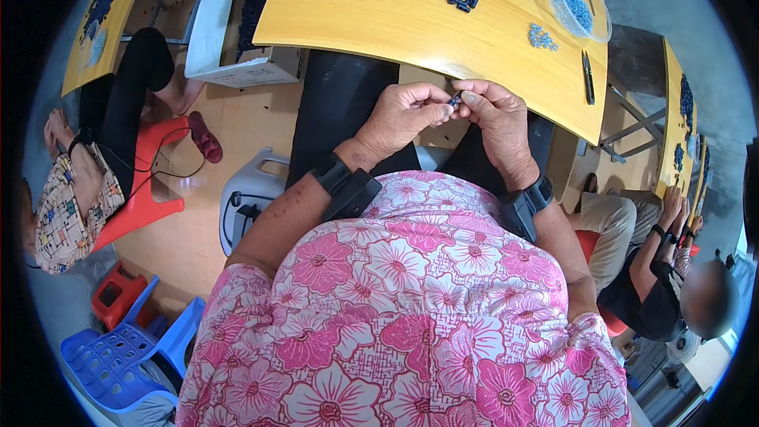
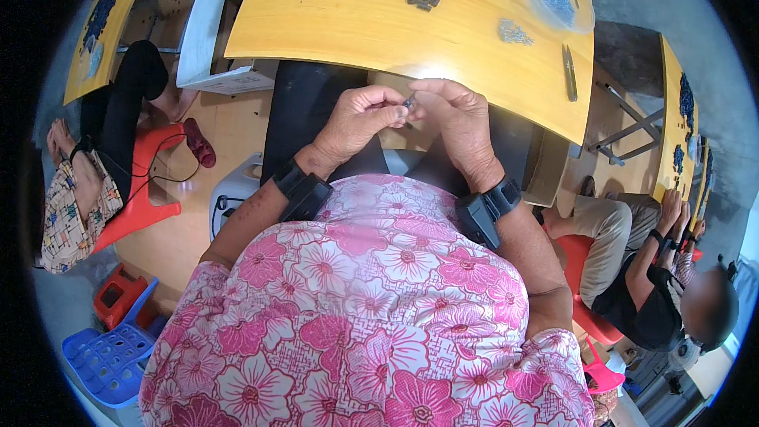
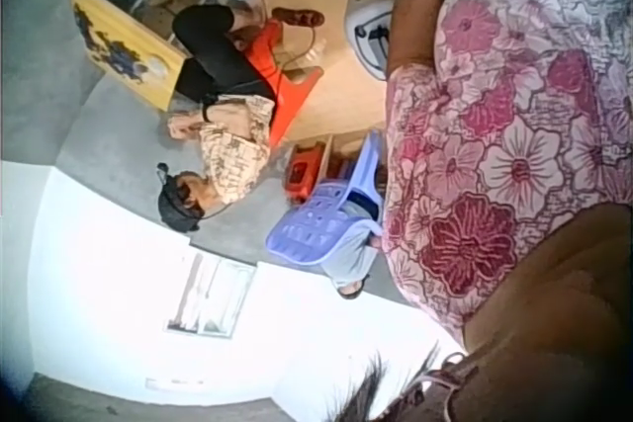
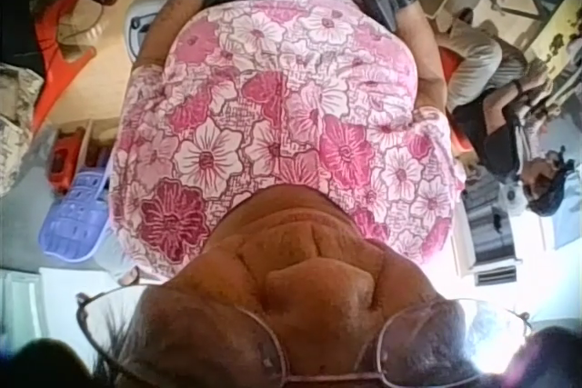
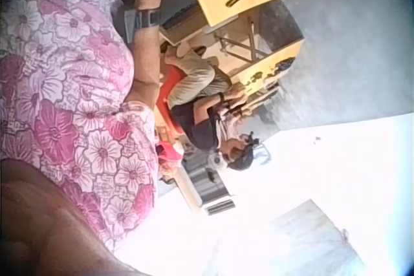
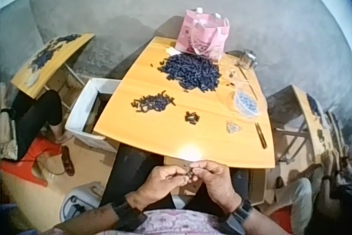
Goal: The recorder is manual assembling small blue plastic pins into black plastic sockets at a workbench.
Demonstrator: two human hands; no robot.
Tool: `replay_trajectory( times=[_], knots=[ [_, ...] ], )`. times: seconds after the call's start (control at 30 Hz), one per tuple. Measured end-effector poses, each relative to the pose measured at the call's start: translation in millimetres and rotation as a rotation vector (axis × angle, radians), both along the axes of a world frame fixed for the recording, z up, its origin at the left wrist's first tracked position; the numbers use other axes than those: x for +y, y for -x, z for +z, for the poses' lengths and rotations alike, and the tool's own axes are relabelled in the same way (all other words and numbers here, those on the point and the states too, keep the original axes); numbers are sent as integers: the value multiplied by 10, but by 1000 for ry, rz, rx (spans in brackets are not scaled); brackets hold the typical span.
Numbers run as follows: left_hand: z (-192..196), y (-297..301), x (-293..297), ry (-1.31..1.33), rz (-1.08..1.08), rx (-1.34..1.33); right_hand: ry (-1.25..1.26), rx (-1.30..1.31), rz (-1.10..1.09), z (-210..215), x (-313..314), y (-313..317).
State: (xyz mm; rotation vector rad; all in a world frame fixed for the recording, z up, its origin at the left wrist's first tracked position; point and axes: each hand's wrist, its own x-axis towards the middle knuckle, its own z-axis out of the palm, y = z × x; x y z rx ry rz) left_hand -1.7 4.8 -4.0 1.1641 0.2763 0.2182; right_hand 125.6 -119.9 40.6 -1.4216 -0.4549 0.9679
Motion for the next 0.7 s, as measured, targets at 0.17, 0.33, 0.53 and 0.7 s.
replay_trajectory(
  times=[0.17,0.33,0.53,0.7],
  knots=[
    [16,6,-5,-31,-1,16,20,-47,12,38,-5,12],
    [29,2,-8,-30,-1,21,48,-148,42,46,-20,3],
    [21,9,-10,-29,15,39,38,-342,94,66,-19,-12],
    [28,14,-24,-50,34,51,28,-471,113,45,-19,9]
  ],
)
